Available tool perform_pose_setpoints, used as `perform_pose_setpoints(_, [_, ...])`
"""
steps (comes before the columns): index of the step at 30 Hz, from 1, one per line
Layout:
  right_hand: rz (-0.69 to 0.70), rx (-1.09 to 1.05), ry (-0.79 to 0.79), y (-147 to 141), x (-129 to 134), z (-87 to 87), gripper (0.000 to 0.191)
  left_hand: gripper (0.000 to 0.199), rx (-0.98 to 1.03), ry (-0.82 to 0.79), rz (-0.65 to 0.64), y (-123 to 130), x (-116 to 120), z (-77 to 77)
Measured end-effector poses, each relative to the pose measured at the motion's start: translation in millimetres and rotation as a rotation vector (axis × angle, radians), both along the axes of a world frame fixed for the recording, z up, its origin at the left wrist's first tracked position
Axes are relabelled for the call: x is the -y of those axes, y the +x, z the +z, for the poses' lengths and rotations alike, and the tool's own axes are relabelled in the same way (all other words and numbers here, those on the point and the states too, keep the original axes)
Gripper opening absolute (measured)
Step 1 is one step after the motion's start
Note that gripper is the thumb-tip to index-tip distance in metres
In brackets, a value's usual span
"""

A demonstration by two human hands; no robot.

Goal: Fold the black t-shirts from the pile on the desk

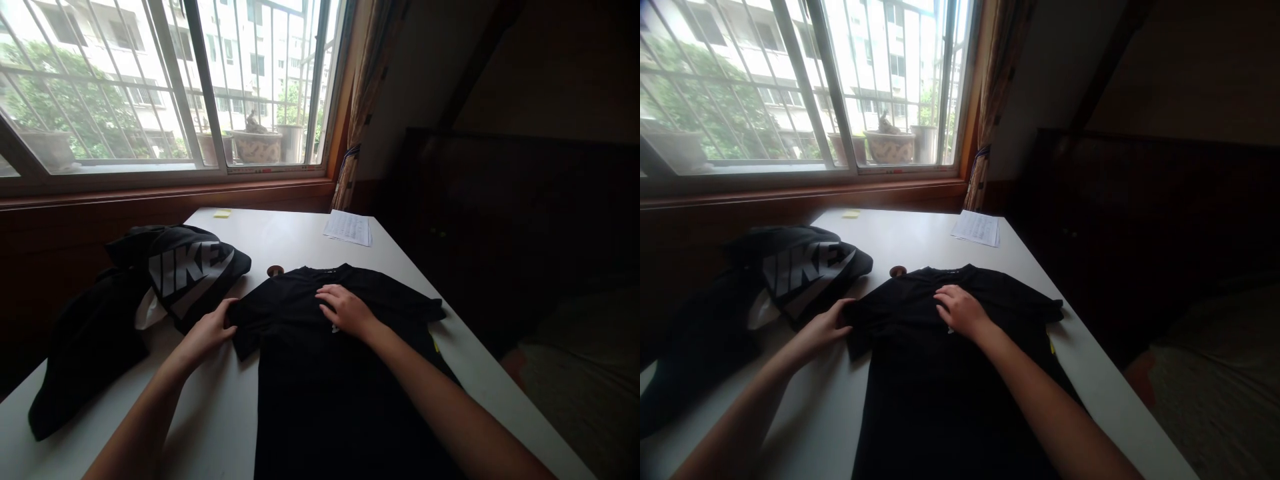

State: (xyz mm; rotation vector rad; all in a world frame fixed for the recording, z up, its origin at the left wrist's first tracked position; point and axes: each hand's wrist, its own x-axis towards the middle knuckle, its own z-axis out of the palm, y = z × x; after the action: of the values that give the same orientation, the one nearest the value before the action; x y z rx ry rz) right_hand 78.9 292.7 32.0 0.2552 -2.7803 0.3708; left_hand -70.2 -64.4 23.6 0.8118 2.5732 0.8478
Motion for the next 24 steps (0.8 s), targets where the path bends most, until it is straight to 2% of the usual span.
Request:
perform_pose_setpoints(2, [0.1, 0.011, -0.018, -36.7, 26.2, 1.6, 0.028, 0.066, 0.013, 0.011, -0.005, 0.9, -1.2, -0.2])
perform_pose_setpoints(5, [0.129, 0.05, -0.019, -92.2, 53.1, -2.7, 0.025, 0.067, 0.01, 0.03, 0.005, 0.9, -1.6, -0.9])
perform_pose_setpoints(7, [0.121, 0.089, -0.029, -122.4, 62.8, -7.6, 0.028, 0.067, 0.001, 0.061, 0.019, 0.0, -1.0, -1.7])
perform_pose_setpoints(10, [0.121, 0.161, -0.047, -151.4, 67.6, -14.4, 0.033, 0.067, -0.01, 0.123, 0.045, -1.2, -0.1, -2.5])
perform_pose_setpoints(14, [0.104, 0.203, -0.063, -169.6, 63.5, -19.2, 0.034, 0.065, -0.001, 0.191, 0.054, -0.1, -1.5, 0.5])
perform_pose_setpoints(18, [0.086, 0.226, -0.069, -180.8, 57.8, -20.2, 0.025, 0.063, 0.007, 0.237, 0.056, 1.8, -3.1, 7.6])
perform_pose_setpoints(24, [0.064, 0.138, -0.087, -181.5, 54.8, -26.4, 0.011, 0.058, -0.054, 0.184, 0.117, 3.0, -4.3, 8.2])
